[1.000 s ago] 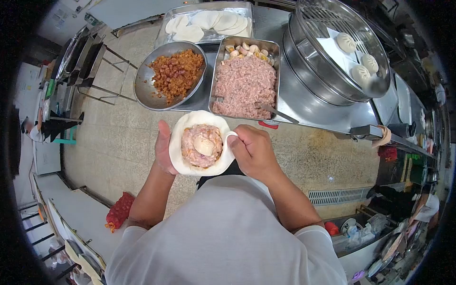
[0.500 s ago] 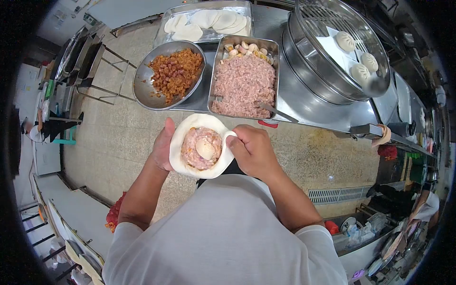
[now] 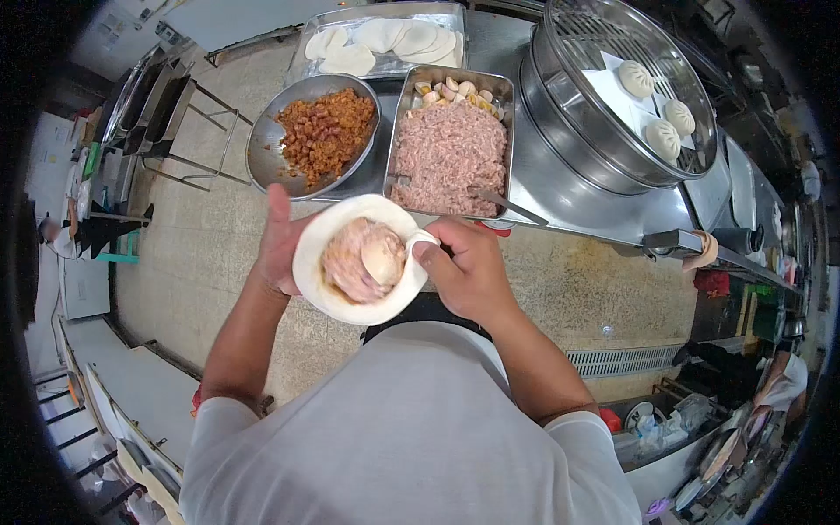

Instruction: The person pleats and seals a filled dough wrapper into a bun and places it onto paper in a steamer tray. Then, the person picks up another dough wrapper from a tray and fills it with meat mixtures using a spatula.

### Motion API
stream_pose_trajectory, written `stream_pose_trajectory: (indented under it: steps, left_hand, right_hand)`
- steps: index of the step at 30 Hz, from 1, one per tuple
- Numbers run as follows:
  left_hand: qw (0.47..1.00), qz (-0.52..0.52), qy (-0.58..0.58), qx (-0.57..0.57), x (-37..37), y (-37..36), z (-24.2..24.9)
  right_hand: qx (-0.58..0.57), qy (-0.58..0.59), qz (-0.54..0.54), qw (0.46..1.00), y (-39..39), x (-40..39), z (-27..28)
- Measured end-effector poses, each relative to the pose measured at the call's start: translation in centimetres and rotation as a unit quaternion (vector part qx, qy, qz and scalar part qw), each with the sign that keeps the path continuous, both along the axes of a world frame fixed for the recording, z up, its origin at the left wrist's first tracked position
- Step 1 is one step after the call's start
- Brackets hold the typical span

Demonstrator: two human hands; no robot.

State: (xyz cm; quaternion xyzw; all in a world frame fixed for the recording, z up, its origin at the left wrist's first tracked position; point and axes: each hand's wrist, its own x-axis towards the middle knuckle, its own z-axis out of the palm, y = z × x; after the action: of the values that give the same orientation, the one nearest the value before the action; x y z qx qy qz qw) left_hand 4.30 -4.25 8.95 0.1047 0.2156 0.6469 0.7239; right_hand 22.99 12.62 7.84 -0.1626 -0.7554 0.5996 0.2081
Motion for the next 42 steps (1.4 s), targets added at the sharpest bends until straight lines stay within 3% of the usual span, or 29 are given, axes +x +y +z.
stream_pose_trajectory:
  steps: [1, 3, 4, 8, 10, 11, 13, 15, 17, 19, 20, 22, 25, 26, 28, 29, 31, 35, 37, 41, 42]
  left_hand:
    - [1.0, 0.0, 0.003, -0.001, 1.0, -0.2, -0.5]
    - [0.979, 0.194, -0.051, -0.026, 4.3, -0.3, -3.6]
    - [0.969, 0.218, -0.116, 0.005, 5.4, -0.1, -5.9]
    - [0.952, 0.26, -0.128, 0.094, 7.0, 0.5, -6.6]
    - [0.96, 0.25, -0.089, 0.094, 6.4, 0.1, -6.4]
    - [0.967, 0.235, -0.05, 0.09, 6.1, -0.1, -6.3]
    - [0.972, 0.216, -0.043, 0.079, 5.6, -0.4, -6.0]
    - [0.978, 0.195, -0.039, 0.069, 5.2, -0.4, -5.7]
    - [0.978, 0.143, -0.111, 0.107, 4.8, -0.4, -5.6]
    - [0.981, 0.148, -0.105, 0.066, 4.7, -0.3, -5.7]
    - [0.983, 0.152, -0.099, 0.025, 4.7, -0.4, -5.7]
    - [0.982, 0.159, -0.099, 0.027, 5.1, -0.3, -5.2]
    - [0.983, 0.162, -0.078, 0.039, 5.5, -0.1, -4.6]
    - [0.985, 0.158, -0.057, 0.05, 5.5, -0.1, -4.4]
    - [0.988, 0.148, -0.02, 0.043, 5.1, -0.1, -4.1]
    - [0.99, 0.138, 0.017, 0.036, 4.8, 0.0, -4.0]
    - [0.993, 0.116, 0.02, 0.029, 4.5, 0.0, -4.5]
    - [0.995, 0.101, 0.011, -0.009, 3.8, 0.0, -4.5]
    - [0.992, 0.121, 0.012, -0.012, 4.2, -0.1, -4.3]
    - [0.99, 0.126, 0.063, 0.017, 4.4, -0.3, -4.5]
    - [0.99, 0.128, 0.063, 0.017, 4.2, -0.3, -4.3]
  right_hand:
    - [-0.001, 0.003, 0.0, 1.0, -0.1, 0.0, 0.3]
    - [0.147, -0.013, -0.006, 0.989, -0.5, -0.2, 1.1]
    - [0.139, -0.035, -0.008, 0.99, -0.7, -0.3, 1.0]
    - [0.175, -0.068, 0.019, 0.982, -0.5, 0.2, 0.6]
    - [0.045, -0.059, -0.036, 0.997, -0.6, 0.1, 1.1]
    - [0.045, -0.057, -0.033, 0.997, -0.6, -0.2, 0.6]
    - [-0.181, -0.013, 0.018, 0.983, -0.5, -0.6, -0.5]
    - [-0.212, -0.022, 0.022, 0.977, -0.7, -0.5, -0.7]
    - [-0.244, -0.032, 0.027, 0.969, -0.7, -0.3, -0.8]
    - [-0.078, -0.032, 0.031, 0.996, -0.5, 0.0, -1.2]
    - [-0.079, -0.032, 0.031, 0.996, -0.4, 0.2, -1.2]
    - [0.09, -0.043, 0.023, 0.995, -0.1, 0.5, -0.9]
    - [0.135, -0.072, 0.033, 0.988, 0.2, 0.9, 0.7]
    - [0.135, -0.072, 0.034, 0.988, 0.0, 0.8, 1.3]
    - [0.025, -0.071, -0.016, 0.997, -0.3, 0.6, 2.1]
    - [0.026, -0.07, -0.016, 0.997, -0.2, 0.5, 1.8]
    - [-0.093, -0.048, 0.032, 0.994, 0.0, 0.2, 0.7]
    - [-0.025, -0.035, 0.032, 0.999, 0.2, 0.5, -0.1]
    - [0.11, -0.018, 0.043, 0.993, 0.6, 0.6, -0.5]
    - [0.142, -0.028, 0.054, 0.988, 0.5, 0.6, 0.9]
    - [0.073, -0.036, 0.026, 0.996, 0.1, 0.3, 1.4]
